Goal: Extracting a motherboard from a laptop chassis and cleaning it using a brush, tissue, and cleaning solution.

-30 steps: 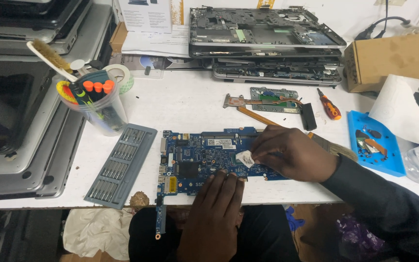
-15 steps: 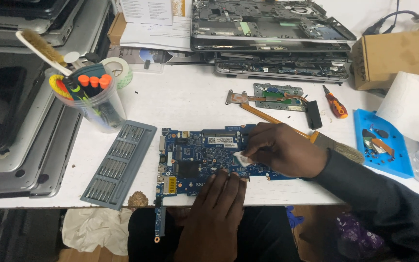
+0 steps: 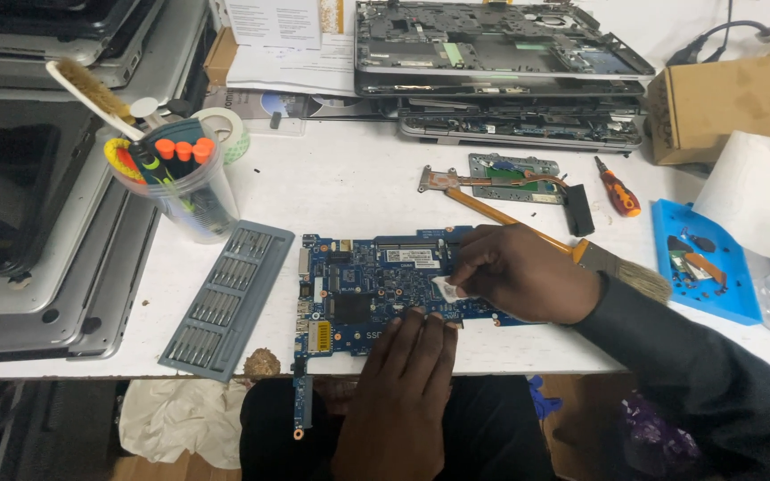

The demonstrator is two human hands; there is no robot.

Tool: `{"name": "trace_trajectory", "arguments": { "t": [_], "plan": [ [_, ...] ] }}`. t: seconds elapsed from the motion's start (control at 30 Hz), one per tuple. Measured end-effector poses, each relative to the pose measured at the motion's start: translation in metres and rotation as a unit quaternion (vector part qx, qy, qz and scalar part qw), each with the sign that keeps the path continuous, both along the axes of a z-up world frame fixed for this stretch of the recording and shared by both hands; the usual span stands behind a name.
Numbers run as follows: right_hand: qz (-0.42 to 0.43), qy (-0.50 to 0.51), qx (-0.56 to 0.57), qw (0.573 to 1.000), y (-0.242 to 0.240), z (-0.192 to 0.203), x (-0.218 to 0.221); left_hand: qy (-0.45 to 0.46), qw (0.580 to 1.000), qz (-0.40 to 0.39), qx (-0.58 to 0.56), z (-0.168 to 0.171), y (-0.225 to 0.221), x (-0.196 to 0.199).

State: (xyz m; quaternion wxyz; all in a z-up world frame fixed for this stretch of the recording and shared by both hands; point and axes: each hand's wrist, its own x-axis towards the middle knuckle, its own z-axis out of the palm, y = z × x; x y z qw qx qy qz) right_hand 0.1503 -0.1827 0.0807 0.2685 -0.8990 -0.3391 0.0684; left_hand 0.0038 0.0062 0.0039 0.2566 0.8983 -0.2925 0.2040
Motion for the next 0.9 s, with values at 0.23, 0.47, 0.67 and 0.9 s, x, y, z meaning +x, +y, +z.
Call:
{"name": "trace_trajectory", "arguments": {
  "t": [0.23,0.47,0.67,0.9],
  "plan": [
    [0.078,-0.018,0.075,0.994,0.004,-0.008,0.002,-0.006,1.0,0.007,0.011,0.0,-0.003,-0.001],
    [-0.017,0.028,0.039,0.999,-0.013,-0.002,-0.001,0.011,1.0,0.001,-0.01,0.005,-0.003,0.0],
    [0.043,-0.043,0.085,0.995,-0.002,-0.013,-0.004,0.008,1.0,-0.01,-0.007,0.001,-0.003,0.001],
    [0.099,-0.055,0.093,0.989,-0.006,-0.003,-0.009,0.021,0.999,0.016,0.024,-0.001,-0.003,0.0]
  ]
}}
